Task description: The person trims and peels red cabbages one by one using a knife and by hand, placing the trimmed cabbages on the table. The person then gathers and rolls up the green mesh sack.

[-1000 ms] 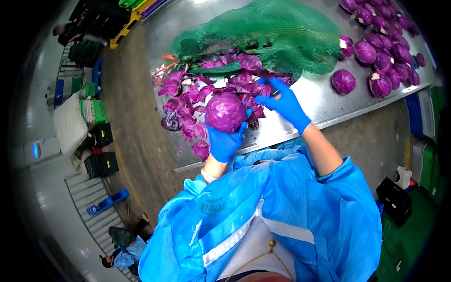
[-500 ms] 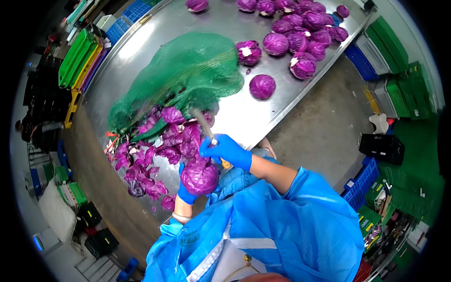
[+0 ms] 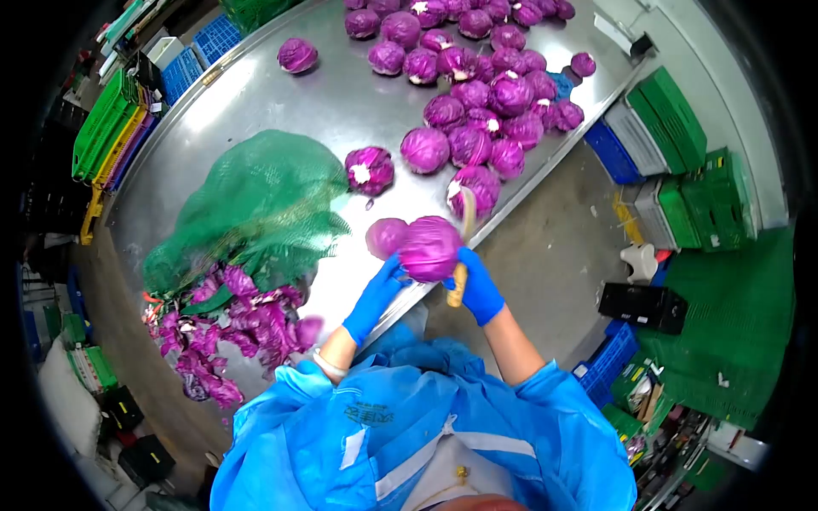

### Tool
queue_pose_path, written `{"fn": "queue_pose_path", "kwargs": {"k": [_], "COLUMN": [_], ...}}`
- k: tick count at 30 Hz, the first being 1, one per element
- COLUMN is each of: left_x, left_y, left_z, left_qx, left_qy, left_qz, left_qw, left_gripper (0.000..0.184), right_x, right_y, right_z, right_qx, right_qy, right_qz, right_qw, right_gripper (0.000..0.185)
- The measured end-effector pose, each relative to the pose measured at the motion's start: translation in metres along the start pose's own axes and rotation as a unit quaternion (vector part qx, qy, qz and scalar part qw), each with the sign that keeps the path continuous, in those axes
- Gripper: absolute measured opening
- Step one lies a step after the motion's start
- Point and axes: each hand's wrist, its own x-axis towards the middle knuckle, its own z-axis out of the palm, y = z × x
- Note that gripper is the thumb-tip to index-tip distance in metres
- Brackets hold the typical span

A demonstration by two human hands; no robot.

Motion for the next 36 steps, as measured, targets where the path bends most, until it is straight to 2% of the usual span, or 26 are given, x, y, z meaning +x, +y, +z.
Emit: {"fn": "queue_pose_path", "kwargs": {"k": [1, 2, 3, 4, 5, 6, 9, 12, 13, 16, 17, 18, 20, 21, 24, 27, 28, 29, 31, 35, 36], "left_x": [0.002, 0.004, 0.017, 0.028, 0.039, 0.052, 0.102, 0.149, 0.164, 0.199, 0.209, 0.218, 0.221, 0.215, 0.193, 0.192, 0.199, 0.207, 0.225, 0.236, 0.237], "left_y": [0.02, 0.04, 0.033, 0.018, 0.004, -0.008, -0.014, 0.037, 0.038, 0.036, 0.037, 0.037, 0.05, 0.051, 0.034, 0.009, 0.003, 0.001, 0.004, 0.013, 0.01], "left_z": [0.02, 0.036, 0.03, 0.024, 0.012, -0.002, -0.029, -0.023, -0.029, -0.03, -0.024, -0.023, -0.02, -0.024, -0.04, -0.03, -0.023, -0.017, -0.005, 0.012, 0.013], "left_qx": [0.125, 0.246, 0.292, 0.262, 0.273, 0.284, 0.274, 0.219, 0.208, 0.271, 0.248, 0.242, 0.225, 0.248, 0.239, 0.193, 0.181, 0.24, 0.161, 0.16, 0.157], "left_qy": [0.097, 0.193, 0.28, 0.356, 0.38, 0.403, 0.401, 0.446, 0.43, 0.49, 0.488, 0.474, 0.469, 0.442, 0.386, 0.429, 0.437, 0.464, 0.475, 0.494, 0.494], "left_qz": [0.061, 0.119, 0.157, 0.14, 0.143, 0.146, 0.225, 0.262, 0.251, 0.261, 0.267, 0.266, 0.241, 0.245, 0.256, 0.272, 0.286, 0.284, 0.303, 0.282, 0.281], "left_qw": [0.985, 0.942, 0.901, 0.886, 0.872, 0.858, 0.845, 0.827, 0.842, 0.786, 0.793, 0.804, 0.82, 0.827, 0.853, 0.84, 0.833, 0.804, 0.81, 0.807, 0.807], "left_gripper": [0.07, 0.077, 0.089, 0.093, 0.094, 0.095, 0.092, 0.086, 0.085, 0.085, 0.086, 0.086, 0.086, 0.085, 0.084, 0.088, 0.089, 0.091, 0.091, 0.093, 0.093], "right_x": [-0.006, -0.007, -0.004, -0.001, 0.001, 0.01, 0.031, 0.055, 0.064, 0.091, 0.104, 0.121, 0.151, 0.154, 0.152, 0.11, 0.097, 0.087, 0.087, 0.112, 0.118], "right_y": [-0.015, -0.03, -0.047, -0.064, -0.091, -0.102, -0.141, -0.17, -0.18, -0.209, -0.218, -0.221, -0.222, -0.224, -0.217, -0.182, -0.164, -0.144, -0.098, -0.121, -0.125], "right_z": [-0.013, -0.024, -0.032, -0.034, -0.009, -0.025, -0.077, -0.085, -0.082, -0.07, -0.074, -0.08, -0.088, -0.084, -0.09, -0.092, -0.098, -0.108, -0.129, -0.121, -0.127], "right_qx": [0.033, 0.067, 0.09, 0.113, 0.129, 0.086, -0.015, -0.062, -0.044, -0.147, -0.171, -0.238, -0.368, -0.377, -0.378, -0.192, -0.215, -0.239, -0.243, -0.323, -0.307], "right_qy": [0.008, 0.016, 0.09, 0.164, 0.25, 0.226, 0.162, 0.207, 0.224, 0.282, 0.299, 0.297, 0.285, 0.285, 0.271, 0.31, 0.305, 0.303, 0.267, 0.292, 0.3], "right_qz": [-0.029, -0.057, -0.077, -0.098, -0.133, -0.144, -0.173, -0.192, -0.205, -0.254, -0.257, -0.309, -0.403, -0.379, -0.39, -0.367, -0.352, -0.337, -0.351, -0.379, -0.372], "right_qw": [0.999, 0.996, 0.989, 0.975, 0.95, 0.96, 0.971, 0.957, 0.952, 0.913, 0.903, 0.872, 0.788, 0.796, 0.794, 0.856, 0.858, 0.859, 0.864, 0.816, 0.823], "right_gripper": [0.044, 0.05, 0.051, 0.052, 0.047, 0.044, 0.031, 0.031, 0.026, 0.024, 0.032, 0.039, 0.056, 0.071, 0.065, 0.039, 0.034, 0.029, 0.029, 0.039, 0.04]}}
